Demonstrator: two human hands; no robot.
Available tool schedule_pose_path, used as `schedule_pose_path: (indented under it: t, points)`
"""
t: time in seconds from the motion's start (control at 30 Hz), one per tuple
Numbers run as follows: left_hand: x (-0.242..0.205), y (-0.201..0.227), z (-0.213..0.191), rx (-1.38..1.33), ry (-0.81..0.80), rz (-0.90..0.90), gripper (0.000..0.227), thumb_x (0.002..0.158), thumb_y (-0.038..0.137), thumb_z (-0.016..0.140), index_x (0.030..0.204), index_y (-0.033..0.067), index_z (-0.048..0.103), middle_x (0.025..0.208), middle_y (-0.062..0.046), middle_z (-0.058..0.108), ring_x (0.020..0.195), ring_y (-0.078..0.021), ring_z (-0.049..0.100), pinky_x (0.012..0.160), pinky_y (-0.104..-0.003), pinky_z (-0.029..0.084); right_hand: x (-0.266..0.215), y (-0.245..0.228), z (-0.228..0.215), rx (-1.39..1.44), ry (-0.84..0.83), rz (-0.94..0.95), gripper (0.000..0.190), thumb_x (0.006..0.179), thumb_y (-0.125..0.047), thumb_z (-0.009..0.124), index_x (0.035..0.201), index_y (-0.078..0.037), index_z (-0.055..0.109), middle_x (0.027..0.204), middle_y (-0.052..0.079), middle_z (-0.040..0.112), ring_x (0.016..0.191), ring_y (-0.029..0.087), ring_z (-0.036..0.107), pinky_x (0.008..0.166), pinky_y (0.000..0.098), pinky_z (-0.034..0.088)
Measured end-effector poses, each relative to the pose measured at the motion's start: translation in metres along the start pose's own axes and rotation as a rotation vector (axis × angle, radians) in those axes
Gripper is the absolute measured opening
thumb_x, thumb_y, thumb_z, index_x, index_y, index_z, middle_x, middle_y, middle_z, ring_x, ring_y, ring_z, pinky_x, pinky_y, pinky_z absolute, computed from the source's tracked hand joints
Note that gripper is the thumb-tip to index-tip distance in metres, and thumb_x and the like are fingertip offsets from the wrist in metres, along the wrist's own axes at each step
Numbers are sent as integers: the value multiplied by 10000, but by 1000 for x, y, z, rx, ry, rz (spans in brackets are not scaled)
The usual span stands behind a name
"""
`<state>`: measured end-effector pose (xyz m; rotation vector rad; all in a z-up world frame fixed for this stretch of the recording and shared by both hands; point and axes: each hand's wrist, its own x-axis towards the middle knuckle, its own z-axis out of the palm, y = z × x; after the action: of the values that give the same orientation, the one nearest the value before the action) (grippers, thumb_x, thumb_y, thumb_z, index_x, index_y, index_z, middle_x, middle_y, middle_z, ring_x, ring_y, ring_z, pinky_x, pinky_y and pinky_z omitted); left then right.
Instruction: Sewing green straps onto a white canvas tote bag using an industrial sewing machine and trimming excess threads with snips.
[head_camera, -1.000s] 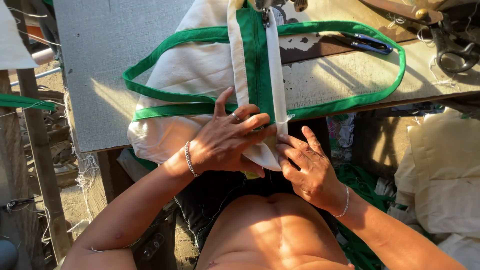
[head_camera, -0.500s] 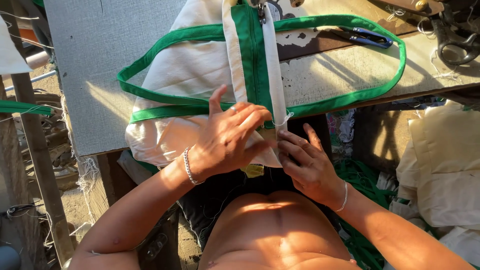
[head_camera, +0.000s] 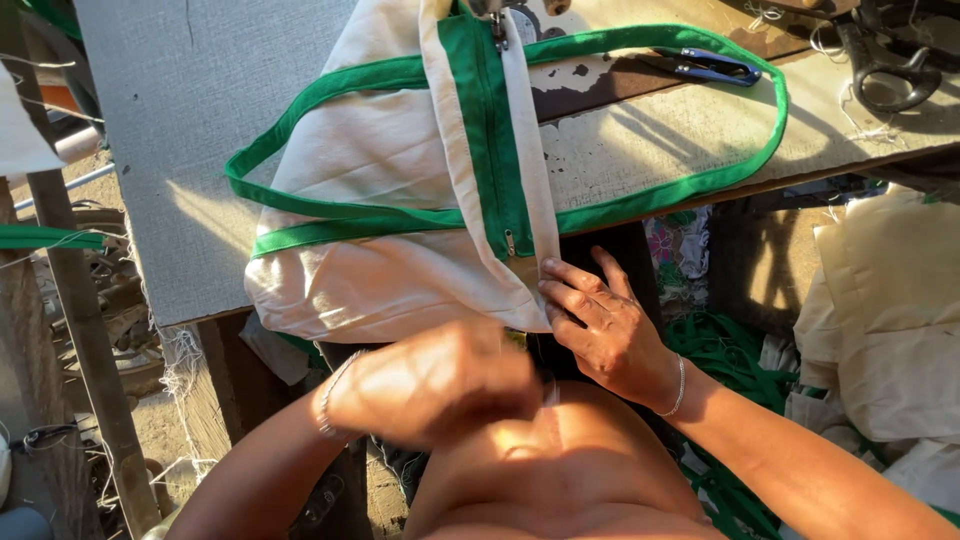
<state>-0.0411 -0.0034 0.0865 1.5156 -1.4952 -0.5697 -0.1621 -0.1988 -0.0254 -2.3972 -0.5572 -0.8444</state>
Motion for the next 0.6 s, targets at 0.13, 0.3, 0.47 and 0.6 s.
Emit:
schedule_pose_path:
  t: [0.13, 0.3, 0.47, 0.6]
  points:
    - [8, 5, -11, 186, -186, 24, 133, 1017, 239, 596, 931, 138, 608, 842, -78, 603, 693, -329, 532, 645, -452, 395, 3, -3, -10, 74, -181, 42, 194, 1031, 15, 435, 1042, 24, 629, 1257, 204, 656, 1286, 390, 609, 1068, 702, 402]
    - [25, -87, -9, 664, 325, 110, 167, 1020, 326, 576, 904, 210, 608, 960, 16, 588, 944, -247, 616, 841, -373, 441, 8, -9, -2, -13, -58, -5, 176, 1050, -49, 476, 970, -27, 631, 1125, 169, 666, 1152, 422, 673, 967, 702, 472]
    - [15, -109, -6, 743, 258, 94, 227, 1047, 247, 567, 1250, 171, 637, 1288, -76, 630, 1246, -297, 591, 1001, -472, 416, 9, -11, -5, -42, -37, -11, 180, 1048, -71, 464, 1035, -18, 635, 1211, 188, 671, 1150, 387, 681, 1025, 693, 441]
    - [23, -77, -22, 704, 247, 154, 193, 1077, 173, 536, 1165, 46, 651, 1047, -218, 657, 1033, -425, 653, 930, -530, 459, 19, -9, -17, 12, -73, -45, 116, 997, -30, 535, 987, 9, 643, 1161, 198, 693, 1129, 382, 695, 1060, 723, 397]
